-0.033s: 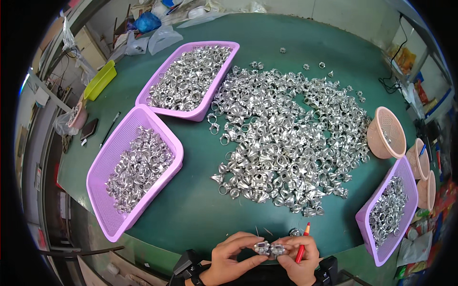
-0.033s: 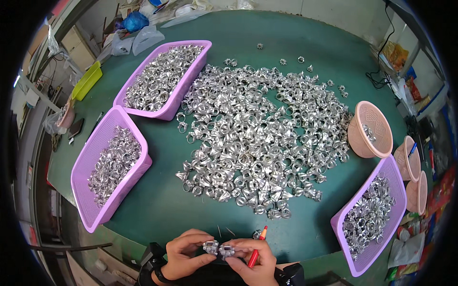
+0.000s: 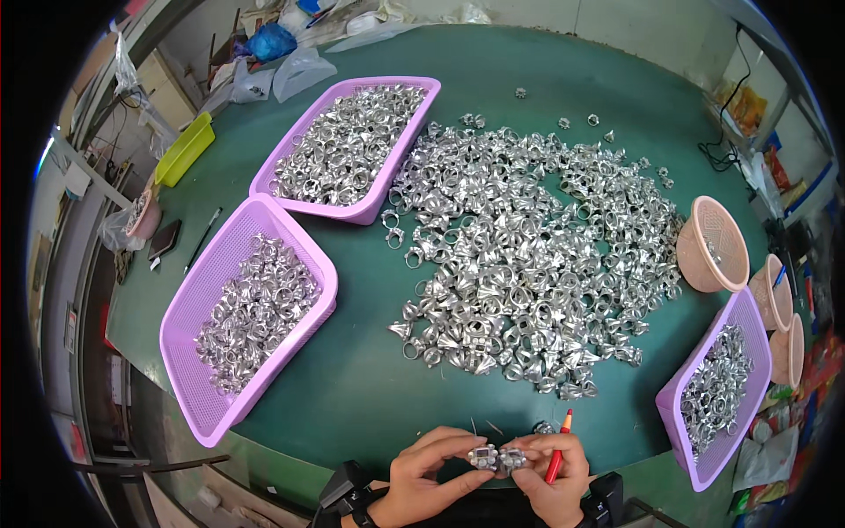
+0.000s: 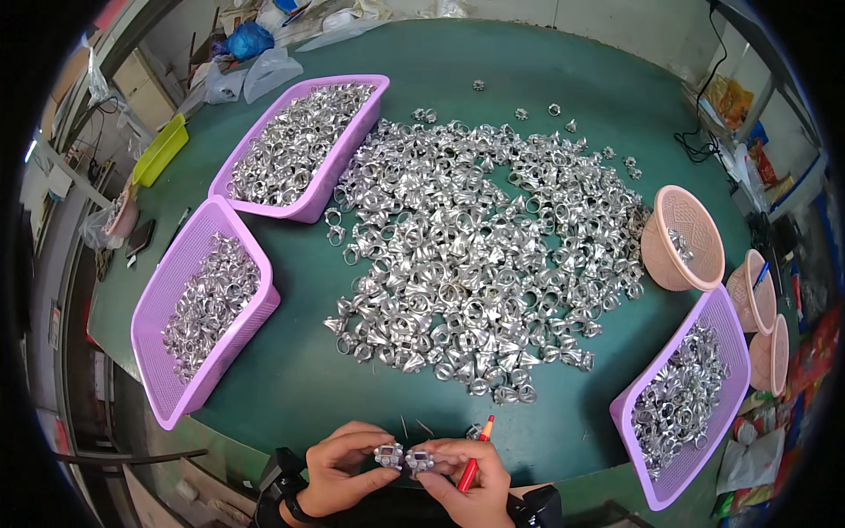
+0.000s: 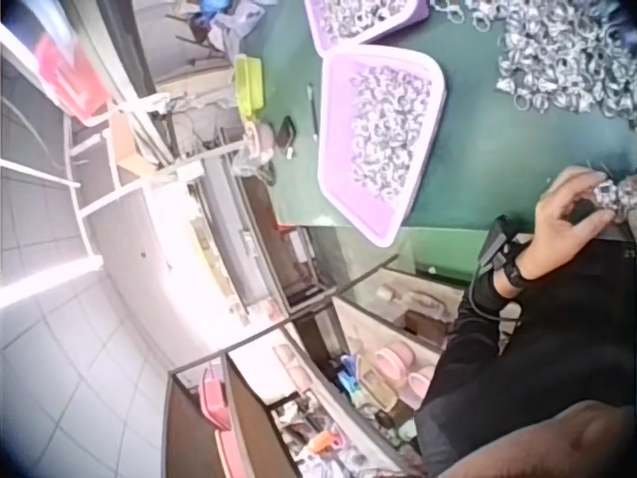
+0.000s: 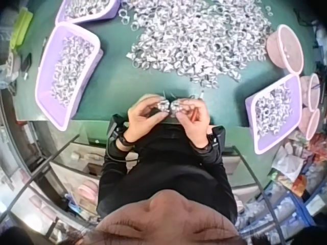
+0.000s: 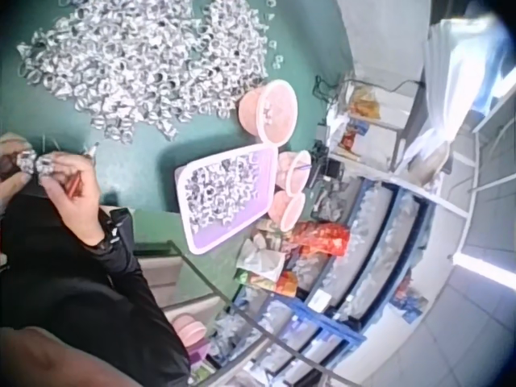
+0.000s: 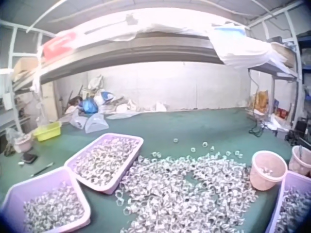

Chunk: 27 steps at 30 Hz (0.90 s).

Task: Inspecting and sorting shiny metal ring-like components on a workbench into different baskets.

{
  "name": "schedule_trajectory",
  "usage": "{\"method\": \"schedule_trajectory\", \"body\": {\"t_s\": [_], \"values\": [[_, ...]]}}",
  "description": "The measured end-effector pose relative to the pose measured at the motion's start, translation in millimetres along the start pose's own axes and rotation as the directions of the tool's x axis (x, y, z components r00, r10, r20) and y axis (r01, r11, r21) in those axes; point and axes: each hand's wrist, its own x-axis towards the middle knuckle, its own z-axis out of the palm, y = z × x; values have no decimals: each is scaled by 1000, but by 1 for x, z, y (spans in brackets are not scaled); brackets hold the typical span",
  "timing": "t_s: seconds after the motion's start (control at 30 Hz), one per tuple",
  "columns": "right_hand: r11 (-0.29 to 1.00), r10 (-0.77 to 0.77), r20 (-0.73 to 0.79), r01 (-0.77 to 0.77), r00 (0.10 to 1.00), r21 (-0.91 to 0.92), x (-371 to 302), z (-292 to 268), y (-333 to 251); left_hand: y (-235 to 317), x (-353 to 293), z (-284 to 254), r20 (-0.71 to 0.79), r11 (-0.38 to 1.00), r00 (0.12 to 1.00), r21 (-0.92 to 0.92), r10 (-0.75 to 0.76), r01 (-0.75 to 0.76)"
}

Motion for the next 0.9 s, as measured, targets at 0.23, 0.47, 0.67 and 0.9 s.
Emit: {"method": "schedule_trajectory", "body": {"t_s": [0.23,0.47,0.67,0.9], "values": [[1000,-4,-23,4,1000,15,-1,-3,0,-2,5,-1,87,984,989,123,119,-129],[998,7,-46,-10,999,-66,-1,-2,-2,-2,1,2,40,999,999,25,22,-23],[998,51,-32,-51,998,23,-2,-5,0,-3,1,3,42,1000,999,7,-9,9],[999,39,-43,-38,998,7,-2,-7,0,-2,7,-2,165,974,982,189,91,-122]]}}
